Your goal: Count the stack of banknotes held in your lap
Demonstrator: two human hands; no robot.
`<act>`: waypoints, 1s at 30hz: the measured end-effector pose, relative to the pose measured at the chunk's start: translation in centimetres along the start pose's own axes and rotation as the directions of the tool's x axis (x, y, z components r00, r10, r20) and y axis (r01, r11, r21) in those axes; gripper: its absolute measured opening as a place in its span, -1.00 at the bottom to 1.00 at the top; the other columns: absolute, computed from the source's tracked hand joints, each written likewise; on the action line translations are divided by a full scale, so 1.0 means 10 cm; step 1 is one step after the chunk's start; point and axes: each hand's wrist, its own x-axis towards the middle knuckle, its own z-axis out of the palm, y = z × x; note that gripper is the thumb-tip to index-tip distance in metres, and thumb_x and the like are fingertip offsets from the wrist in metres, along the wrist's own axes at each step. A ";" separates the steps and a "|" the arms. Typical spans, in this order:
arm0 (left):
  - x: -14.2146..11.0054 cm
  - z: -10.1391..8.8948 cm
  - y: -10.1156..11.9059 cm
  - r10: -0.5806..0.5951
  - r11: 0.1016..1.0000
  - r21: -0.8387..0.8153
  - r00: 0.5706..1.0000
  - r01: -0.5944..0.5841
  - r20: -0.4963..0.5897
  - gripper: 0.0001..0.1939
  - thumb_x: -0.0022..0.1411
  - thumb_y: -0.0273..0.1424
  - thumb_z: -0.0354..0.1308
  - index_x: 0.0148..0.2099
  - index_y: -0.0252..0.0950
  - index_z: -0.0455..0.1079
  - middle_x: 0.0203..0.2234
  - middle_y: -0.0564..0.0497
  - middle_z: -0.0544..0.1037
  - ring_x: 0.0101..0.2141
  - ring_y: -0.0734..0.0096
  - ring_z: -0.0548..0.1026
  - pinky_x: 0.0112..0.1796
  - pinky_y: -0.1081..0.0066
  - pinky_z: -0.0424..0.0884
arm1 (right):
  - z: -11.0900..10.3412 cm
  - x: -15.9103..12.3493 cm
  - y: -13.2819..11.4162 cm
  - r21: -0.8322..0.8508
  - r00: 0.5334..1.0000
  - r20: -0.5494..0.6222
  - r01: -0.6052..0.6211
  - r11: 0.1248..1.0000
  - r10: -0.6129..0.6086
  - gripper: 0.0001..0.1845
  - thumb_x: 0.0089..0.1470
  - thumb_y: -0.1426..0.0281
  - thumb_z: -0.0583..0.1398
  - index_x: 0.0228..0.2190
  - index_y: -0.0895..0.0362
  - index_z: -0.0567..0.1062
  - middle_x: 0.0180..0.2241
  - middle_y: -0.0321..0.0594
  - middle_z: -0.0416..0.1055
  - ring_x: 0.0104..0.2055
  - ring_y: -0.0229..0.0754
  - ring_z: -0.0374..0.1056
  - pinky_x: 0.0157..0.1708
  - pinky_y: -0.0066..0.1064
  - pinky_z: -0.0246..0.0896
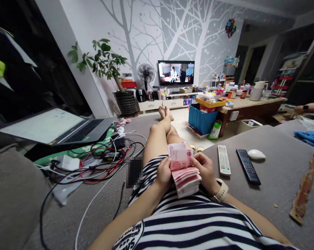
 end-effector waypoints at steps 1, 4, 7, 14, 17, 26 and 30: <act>0.00 -0.01 -0.01 -0.009 1.000 0.003 1.000 0.009 0.018 -0.80 0.01 -0.30 0.14 -0.50 -0.34 0.42 -0.58 0.02 0.52 -0.52 0.43 0.44 -0.42 0.42 0.37 | 0.00 0.00 0.00 0.002 1.000 0.003 0.000 1.000 0.000 -0.71 0.04 0.20 0.23 -0.55 0.14 0.40 -0.58 -0.34 0.29 -0.52 -0.29 0.17 -0.48 -0.45 0.11; 0.02 -0.03 -0.03 -0.032 1.000 0.001 0.998 0.032 0.055 -0.80 0.03 -0.29 0.12 -0.47 -0.33 0.42 -0.54 0.03 0.53 -0.49 0.45 0.44 -0.39 0.44 0.36 | 0.00 0.00 0.01 0.009 1.000 0.009 0.000 1.000 0.000 -0.71 0.04 0.19 0.23 -0.53 0.14 0.42 -0.57 -0.33 0.32 -0.51 -0.28 0.19 -0.48 -0.45 0.13; 0.03 -0.03 -0.03 -0.038 0.999 -0.013 0.998 0.038 0.058 -0.79 0.02 -0.25 0.14 -0.46 -0.32 0.42 -0.54 0.02 0.53 -0.48 0.43 0.44 -0.38 0.44 0.36 | 0.00 0.01 0.02 0.016 1.000 0.008 -0.002 1.000 0.002 -0.72 0.04 0.19 0.24 -0.52 0.14 0.42 -0.57 -0.33 0.32 -0.51 -0.28 0.19 -0.48 -0.45 0.13; -0.03 0.03 0.04 -0.038 0.998 -0.051 0.997 0.041 0.073 -0.82 -0.05 -0.30 0.18 -0.44 -0.33 0.43 -0.51 -0.01 0.57 -0.46 0.35 0.50 -0.30 0.34 0.42 | 0.00 0.01 0.01 0.020 1.000 0.014 0.007 1.000 -0.008 -0.74 0.06 0.23 0.23 -0.53 0.14 0.42 -0.58 -0.34 0.32 -0.52 -0.29 0.19 -0.48 -0.45 0.11; -0.04 0.04 0.06 -0.049 0.996 -0.071 0.994 0.056 0.093 -0.82 -0.03 -0.32 0.16 -0.41 -0.34 0.45 -0.51 -0.02 0.58 -0.44 0.33 0.52 -0.28 0.33 0.43 | 0.00 0.01 0.00 0.021 1.000 0.013 0.009 1.000 -0.009 -0.74 0.06 0.23 0.23 -0.53 0.14 0.41 -0.58 -0.35 0.31 -0.51 -0.29 0.19 -0.48 -0.46 0.10; -0.04 0.04 0.05 -0.067 0.992 -0.101 0.994 0.075 0.086 -0.82 -0.03 -0.31 0.23 -0.40 -0.33 0.47 -0.47 -0.04 0.60 -0.45 0.35 0.53 -0.29 0.35 0.45 | -0.01 0.00 0.04 0.056 1.000 0.003 0.015 0.998 -0.015 -0.68 0.16 0.20 0.13 -0.53 0.13 0.38 -0.65 -0.35 0.30 -0.57 -0.30 0.15 -0.48 -0.44 0.09; -0.04 0.04 0.04 -0.130 0.978 -0.141 0.976 0.156 0.174 -0.70 -0.02 -0.26 0.25 -0.28 -0.37 0.47 -0.45 -0.10 0.61 -0.45 0.26 0.56 -0.25 0.22 0.46 | -0.01 0.02 0.07 0.048 1.000 -0.024 0.016 0.999 -0.015 -0.73 0.12 0.23 0.18 -0.50 0.13 0.36 -0.63 -0.38 0.26 -0.56 -0.31 0.14 -0.48 -0.46 0.08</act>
